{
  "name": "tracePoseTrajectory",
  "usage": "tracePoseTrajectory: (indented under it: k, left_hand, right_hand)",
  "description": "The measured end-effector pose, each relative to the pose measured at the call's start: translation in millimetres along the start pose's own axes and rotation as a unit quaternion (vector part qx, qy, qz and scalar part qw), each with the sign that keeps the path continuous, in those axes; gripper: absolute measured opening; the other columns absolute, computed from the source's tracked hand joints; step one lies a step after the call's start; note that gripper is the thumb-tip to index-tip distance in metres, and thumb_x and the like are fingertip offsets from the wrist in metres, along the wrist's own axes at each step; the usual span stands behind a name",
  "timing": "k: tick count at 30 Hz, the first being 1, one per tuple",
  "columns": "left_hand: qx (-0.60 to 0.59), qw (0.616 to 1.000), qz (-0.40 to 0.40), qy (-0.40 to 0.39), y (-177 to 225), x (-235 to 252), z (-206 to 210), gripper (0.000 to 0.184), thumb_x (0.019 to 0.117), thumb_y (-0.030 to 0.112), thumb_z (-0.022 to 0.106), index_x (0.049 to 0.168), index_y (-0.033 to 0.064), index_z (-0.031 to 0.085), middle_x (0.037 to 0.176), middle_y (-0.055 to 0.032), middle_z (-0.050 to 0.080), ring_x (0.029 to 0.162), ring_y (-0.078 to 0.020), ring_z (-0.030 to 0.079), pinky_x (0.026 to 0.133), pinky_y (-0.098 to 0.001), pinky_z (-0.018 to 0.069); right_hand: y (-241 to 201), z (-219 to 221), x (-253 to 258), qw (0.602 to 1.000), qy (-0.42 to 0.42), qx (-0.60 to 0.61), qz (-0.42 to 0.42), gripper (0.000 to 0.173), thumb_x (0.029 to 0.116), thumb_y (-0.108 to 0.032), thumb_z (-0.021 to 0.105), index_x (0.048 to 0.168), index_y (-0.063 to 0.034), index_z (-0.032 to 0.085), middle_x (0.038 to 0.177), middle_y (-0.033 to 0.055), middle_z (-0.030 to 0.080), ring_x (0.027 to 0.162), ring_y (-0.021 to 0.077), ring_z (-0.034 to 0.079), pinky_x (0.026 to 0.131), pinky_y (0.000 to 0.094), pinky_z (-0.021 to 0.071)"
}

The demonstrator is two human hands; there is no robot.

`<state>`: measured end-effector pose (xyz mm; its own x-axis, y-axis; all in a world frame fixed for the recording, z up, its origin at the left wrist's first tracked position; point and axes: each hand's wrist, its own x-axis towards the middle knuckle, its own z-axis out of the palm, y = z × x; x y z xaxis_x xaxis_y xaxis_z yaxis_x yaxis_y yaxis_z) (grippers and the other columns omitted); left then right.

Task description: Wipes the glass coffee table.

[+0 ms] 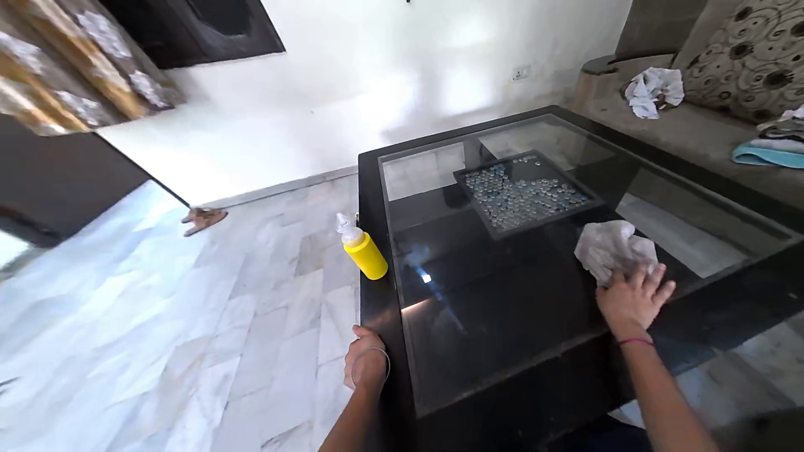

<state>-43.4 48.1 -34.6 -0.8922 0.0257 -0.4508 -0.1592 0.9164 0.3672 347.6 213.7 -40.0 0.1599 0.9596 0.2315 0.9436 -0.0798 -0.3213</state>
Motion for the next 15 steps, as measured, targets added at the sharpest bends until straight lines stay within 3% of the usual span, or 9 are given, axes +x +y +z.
tracePoseTrajectory:
  k: [2,5,7,8,10,12,15]
  left_hand:
    - [-0.005,1.0,0.0,-0.003,0,0,0,0.085,0.11,0.054,0.004,0.131,-0.0017,0.064,0.14,-0.0246,0.062,0.134,-0.0395,0.058,0.103,-0.0606,0.0476]
    - [-0.01,1.0,-0.006,-0.013,0,0,-1,0.085,0.1099,0.054,0.003,0.131,-0.0014,0.064,0.141,-0.0245,0.061,0.135,-0.0391,0.057,0.104,-0.0603,0.0472]
    - [-0.009,1.0,-0.009,-0.015,1,-2,-1,0.086,0.1097,0.054,0.003,0.13,-0.0013,0.065,0.138,-0.0244,0.063,0.134,-0.0389,0.058,0.103,-0.0603,0.0482]
    - [-0.01,1.0,-0.01,-0.015,1,-2,-1,0.086,0.1096,0.054,0.003,0.129,-0.0014,0.065,0.137,-0.0244,0.064,0.133,-0.039,0.059,0.103,-0.0604,0.0483]
    - [-0.011,1.0,-0.008,-0.016,0,-2,-2,0.086,0.1096,0.055,0.003,0.13,-0.0013,0.065,0.138,-0.0244,0.063,0.134,-0.0393,0.058,0.104,-0.0608,0.0475]
    - [-0.004,1.0,-0.003,-0.019,0,-4,-4,0.084,0.11,0.054,0.004,0.131,-0.0008,0.064,0.139,-0.0239,0.063,0.133,-0.0388,0.059,0.103,-0.0599,0.0482]
    - [0.012,1.0,0.0,-0.022,0,-5,-5,0.084,0.1099,0.054,0.004,0.132,-0.0005,0.064,0.137,-0.0229,0.064,0.132,-0.0374,0.06,0.102,-0.0584,0.05]
  right_hand:
    - [-5,8,18,0.998,-0.038,-0.011,-0.04,0.051,0.0936,-0.015,0.072,0.137,0.0091,0.059,0.159,0.0376,0.03,0.154,0.0528,0.016,0.123,0.0694,0.0051]
    - [-14,9,48,0.992,-0.125,-0.015,-0.029,0.065,0.0974,-0.022,0.069,0.152,0.004,0.044,0.165,0.0347,0.02,0.155,0.0512,0.011,0.122,0.069,0.0068]
    - [-26,4,63,0.983,-0.184,0.004,0.009,0.062,0.1003,-0.022,0.065,0.154,-0.0014,0.042,0.167,0.0325,0.015,0.153,0.0537,0.015,0.117,0.0734,0.0169]
    - [-32,5,68,0.979,-0.2,0.01,0.022,0.057,0.1016,-0.02,0.063,0.154,-0.0032,0.045,0.166,0.0321,0.018,0.149,0.0557,0.025,0.111,0.0736,0.0281]
    - [-48,12,68,0.979,-0.204,0.02,0.026,0.048,0.1023,-0.013,0.059,0.148,-0.0042,0.052,0.16,0.0324,0.032,0.139,0.0566,0.041,0.103,0.0713,0.0397]
    - [-66,21,56,0.983,-0.182,0.023,-0.016,0.042,0.1009,-0.008,0.059,0.143,-0.0037,0.057,0.148,0.0314,0.049,0.13,0.055,0.051,0.099,0.0693,0.0446]
    - [-94,31,24,0.976,-0.176,0.025,-0.123,0.041,0.1012,-0.003,0.056,0.142,-0.0055,0.059,0.144,0.0275,0.054,0.129,0.0517,0.052,0.101,0.065,0.0459]
